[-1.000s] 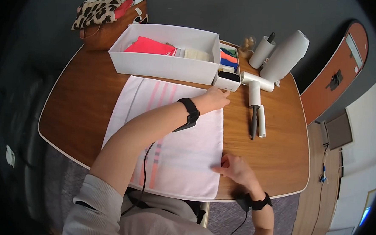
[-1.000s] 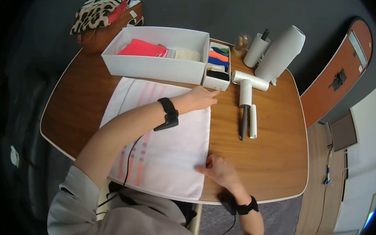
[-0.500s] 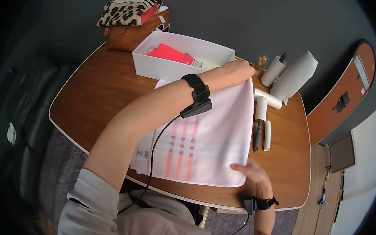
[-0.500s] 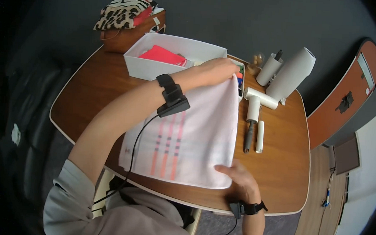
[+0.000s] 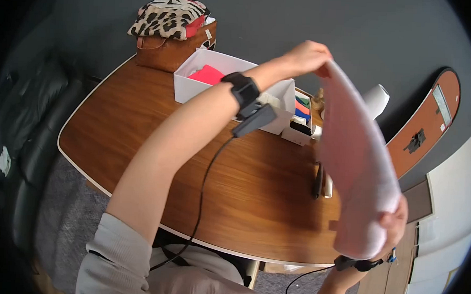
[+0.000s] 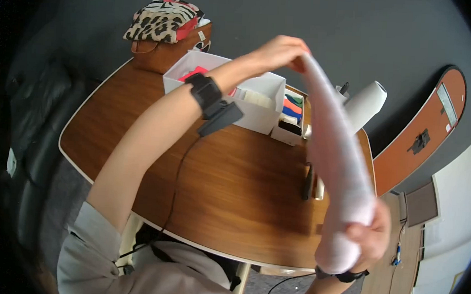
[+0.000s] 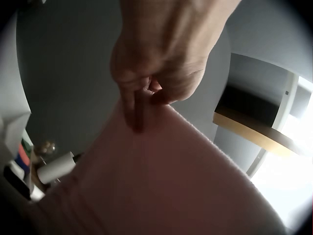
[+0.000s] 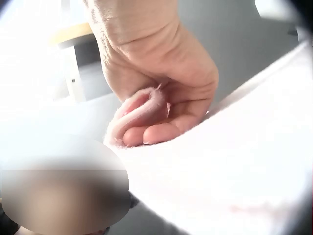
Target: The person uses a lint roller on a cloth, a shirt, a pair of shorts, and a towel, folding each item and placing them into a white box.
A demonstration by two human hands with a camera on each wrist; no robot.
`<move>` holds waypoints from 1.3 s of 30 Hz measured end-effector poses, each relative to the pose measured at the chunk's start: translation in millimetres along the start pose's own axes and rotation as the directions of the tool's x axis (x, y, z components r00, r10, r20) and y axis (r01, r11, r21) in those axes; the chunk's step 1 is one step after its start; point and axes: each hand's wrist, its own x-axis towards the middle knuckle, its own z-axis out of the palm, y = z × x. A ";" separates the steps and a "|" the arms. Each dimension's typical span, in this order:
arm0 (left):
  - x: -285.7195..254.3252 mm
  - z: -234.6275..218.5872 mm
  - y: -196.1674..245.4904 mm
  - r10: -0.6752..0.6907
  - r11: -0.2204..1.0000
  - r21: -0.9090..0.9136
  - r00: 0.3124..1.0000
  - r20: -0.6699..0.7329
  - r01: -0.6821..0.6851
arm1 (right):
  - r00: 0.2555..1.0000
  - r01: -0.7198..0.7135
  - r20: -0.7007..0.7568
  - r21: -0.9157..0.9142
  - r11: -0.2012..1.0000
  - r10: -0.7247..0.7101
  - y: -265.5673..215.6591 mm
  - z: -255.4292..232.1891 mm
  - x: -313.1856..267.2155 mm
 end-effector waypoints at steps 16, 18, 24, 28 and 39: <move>-251.3 -172.1 -146.9 -0.219 0.646 0.760 0.970 0.102 0.066 | 0.299 -0.357 0.689 -0.562 0.747 0.661 217.9 218.4 50.9; -253.1 -173.8 -153.8 -0.189 0.639 0.767 0.979 0.080 0.061 | 0.235 -0.328 0.762 -0.523 0.787 0.604 221.8 222.1 51.6; -248.1 -151.9 -107.8 -0.321 0.262 0.965 0.944 0.072 0.016 | 0.673 0.438 0.727 -0.540 0.719 0.136 216.2 172.0 74.9; -259.3 -124.4 -99.0 -0.538 0.342 0.940 0.823 0.183 0.015 | 0.899 0.392 0.419 -0.899 0.198 0.124 224.1 95.0 117.8; -248.6 -98.0 -113.2 -0.753 0.240 0.968 0.644 0.136 0.077 | 0.874 0.193 0.182 -0.981 0.021 0.450 224.4 19.4 102.5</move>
